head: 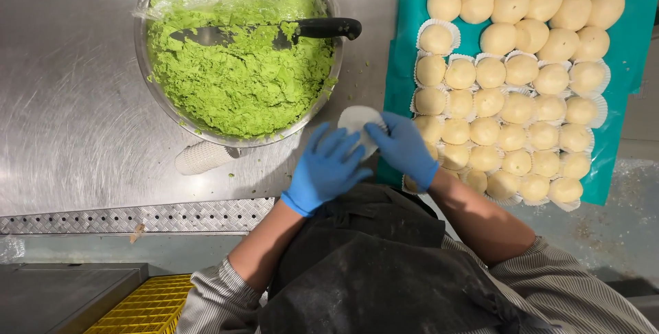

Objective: Filling dough with green paste, rolling them into balls, and placing them in paper cups on a tray.

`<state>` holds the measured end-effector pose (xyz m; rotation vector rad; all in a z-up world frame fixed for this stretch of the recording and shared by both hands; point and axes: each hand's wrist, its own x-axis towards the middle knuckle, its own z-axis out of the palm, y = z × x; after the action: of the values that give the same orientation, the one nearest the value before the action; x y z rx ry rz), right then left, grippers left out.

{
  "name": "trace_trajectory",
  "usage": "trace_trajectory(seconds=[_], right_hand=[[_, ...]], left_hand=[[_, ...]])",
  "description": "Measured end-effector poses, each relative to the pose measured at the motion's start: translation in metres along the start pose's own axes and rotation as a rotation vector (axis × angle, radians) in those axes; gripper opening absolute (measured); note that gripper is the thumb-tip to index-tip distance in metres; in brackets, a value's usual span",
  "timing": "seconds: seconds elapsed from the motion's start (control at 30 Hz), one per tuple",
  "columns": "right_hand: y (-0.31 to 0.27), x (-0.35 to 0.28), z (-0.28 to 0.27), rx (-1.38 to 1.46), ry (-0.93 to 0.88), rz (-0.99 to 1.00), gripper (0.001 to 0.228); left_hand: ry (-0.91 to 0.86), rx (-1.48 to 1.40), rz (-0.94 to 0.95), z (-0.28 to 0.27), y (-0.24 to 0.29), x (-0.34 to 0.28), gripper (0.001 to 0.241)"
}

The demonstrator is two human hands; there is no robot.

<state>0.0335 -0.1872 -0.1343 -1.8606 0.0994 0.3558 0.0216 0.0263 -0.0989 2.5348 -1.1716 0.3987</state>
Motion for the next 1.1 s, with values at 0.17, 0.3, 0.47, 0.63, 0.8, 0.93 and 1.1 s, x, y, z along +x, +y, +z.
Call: trace_trajectory(seconds=[0.17,0.3,0.47,0.63,0.8,0.93,1.1], right_hand=[[-0.032,-0.001,-0.015,-0.154,-0.043,-0.004,0.030],[-0.044,-0.010,-0.013,-0.281,-0.130,-0.267,0.026],[0.018,-0.024,0.001,-0.462,-0.135,-0.433,0.025],[0.061,-0.008,0.014,-0.956,0.002,-0.591,0.069],[0.055,0.031,-0.002,-0.541,0.032,-0.301,0.060],[0.018,0.020,-0.036,0.374,0.004,-0.062,0.047],[-0.054,-0.025,-0.028,0.630,-0.182,-0.008,0.034]], left_hand=[[0.226,-0.570,-0.534,-0.010,0.005,0.005,0.079],[0.230,-1.792,-1.188,0.023,0.002,-0.017,0.044],[0.436,-1.867,-1.567,-0.005,-0.004,-0.021,0.030],[0.560,-1.752,-1.612,-0.005,0.001,-0.030,0.032],[0.569,-1.747,-1.661,-0.011,0.002,-0.015,0.032],[0.428,-1.517,-1.722,0.008,0.000,-0.031,0.033],[0.404,-1.598,-1.201,0.014,0.016,-0.008,0.034]])
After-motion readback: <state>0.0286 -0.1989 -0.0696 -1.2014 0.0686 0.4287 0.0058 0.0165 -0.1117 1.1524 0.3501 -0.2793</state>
